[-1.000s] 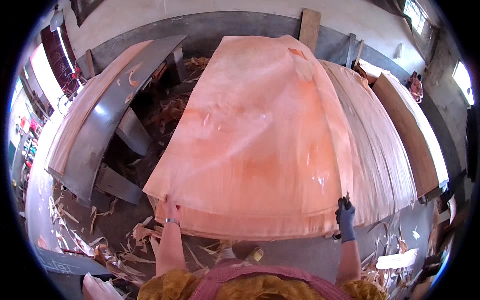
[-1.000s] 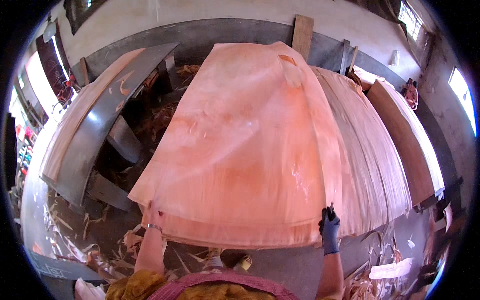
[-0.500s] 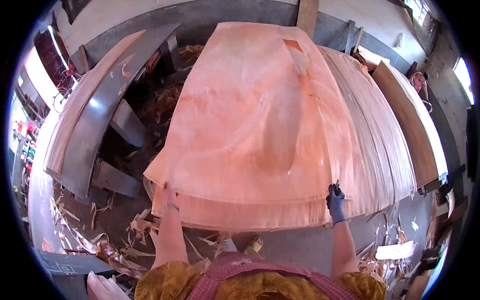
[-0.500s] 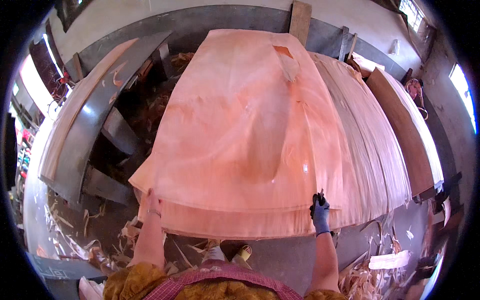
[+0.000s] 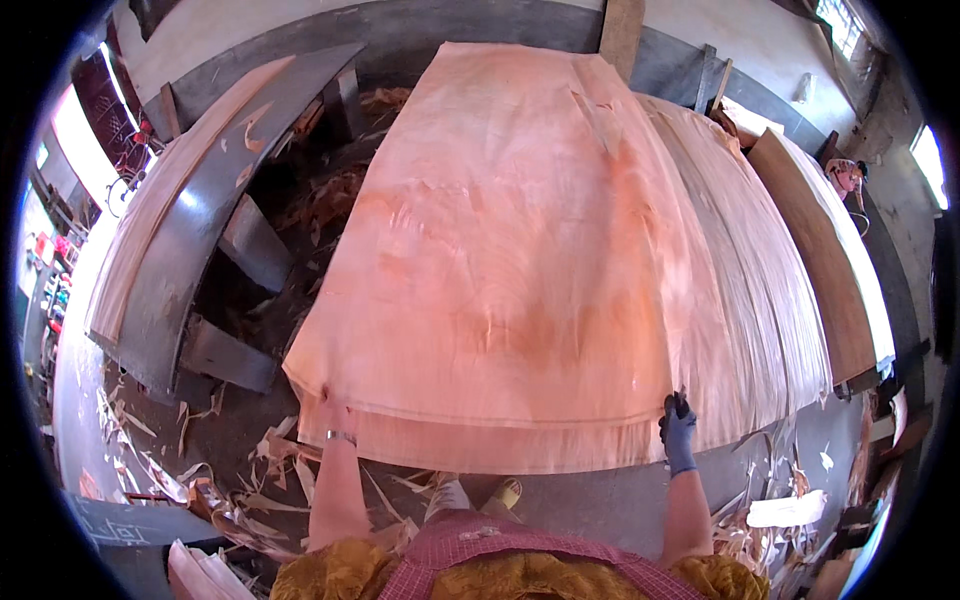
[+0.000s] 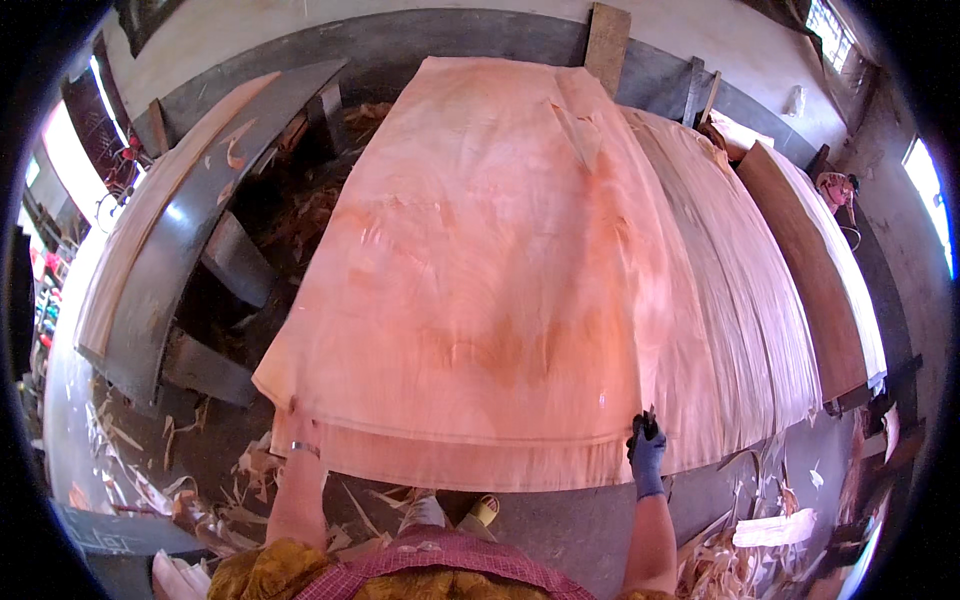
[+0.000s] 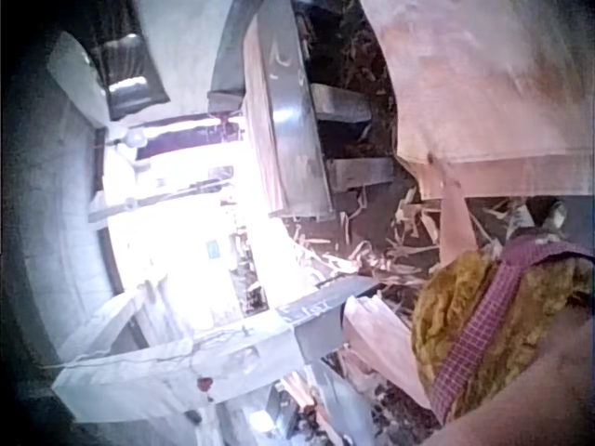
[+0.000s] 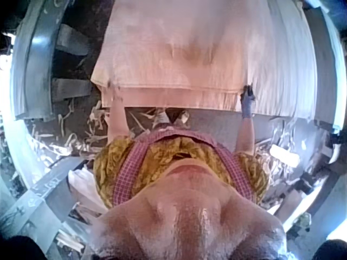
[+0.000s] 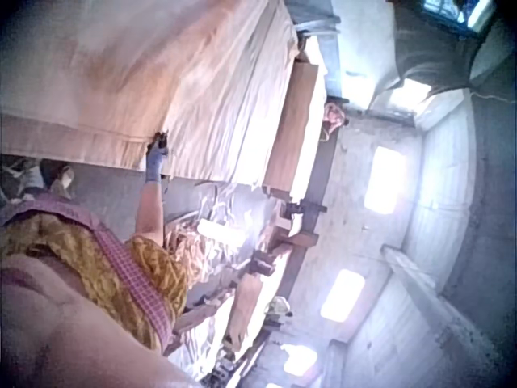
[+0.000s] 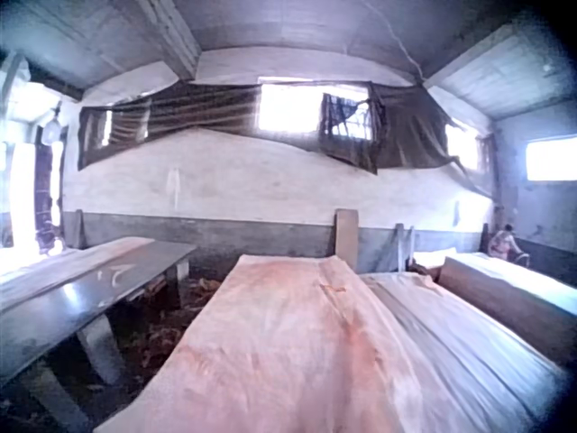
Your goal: The person prepares thin sheets of wood veneer by smoothing them on a table, trimming excess material with a small knife, and applying tape to the edges.
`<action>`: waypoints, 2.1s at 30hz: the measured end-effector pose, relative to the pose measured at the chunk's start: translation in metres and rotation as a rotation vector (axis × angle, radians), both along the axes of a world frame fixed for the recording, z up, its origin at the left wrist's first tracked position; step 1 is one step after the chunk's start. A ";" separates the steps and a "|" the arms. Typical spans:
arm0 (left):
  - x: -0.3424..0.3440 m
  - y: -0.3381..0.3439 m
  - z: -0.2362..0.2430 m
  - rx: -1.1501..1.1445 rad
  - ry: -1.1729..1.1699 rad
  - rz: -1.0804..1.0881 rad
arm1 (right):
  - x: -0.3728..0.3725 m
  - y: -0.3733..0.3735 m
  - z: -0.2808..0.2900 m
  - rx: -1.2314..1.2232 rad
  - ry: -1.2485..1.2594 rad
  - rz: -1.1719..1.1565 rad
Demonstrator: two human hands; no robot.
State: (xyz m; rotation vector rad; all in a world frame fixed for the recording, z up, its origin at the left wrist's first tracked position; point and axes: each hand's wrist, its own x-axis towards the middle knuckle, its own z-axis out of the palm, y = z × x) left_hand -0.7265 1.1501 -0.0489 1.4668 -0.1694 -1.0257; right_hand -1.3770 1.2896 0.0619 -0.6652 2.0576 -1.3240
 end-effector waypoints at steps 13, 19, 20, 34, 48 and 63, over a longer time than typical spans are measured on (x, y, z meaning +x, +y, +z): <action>0.032 0.055 -0.041 0.060 -0.043 0.082 | -0.025 0.042 0.008 0.092 0.129 -0.008; 0.003 0.052 -0.012 0.125 0.021 0.066 | -0.044 0.066 -0.082 0.296 0.477 -0.006; 0.002 0.053 -0.010 0.147 0.013 0.064 | -0.048 0.073 -0.095 0.322 0.556 -0.018; 0.006 0.066 -0.059 0.159 0.025 0.015 | -0.039 0.050 -0.125 0.445 0.786 0.178; -0.013 0.006 0.021 0.110 -0.021 0.053 | -0.067 0.056 -0.089 0.215 0.560 0.067; -0.009 0.021 0.173 -0.135 -0.055 -0.041 | -0.074 0.061 0.027 0.161 0.247 0.016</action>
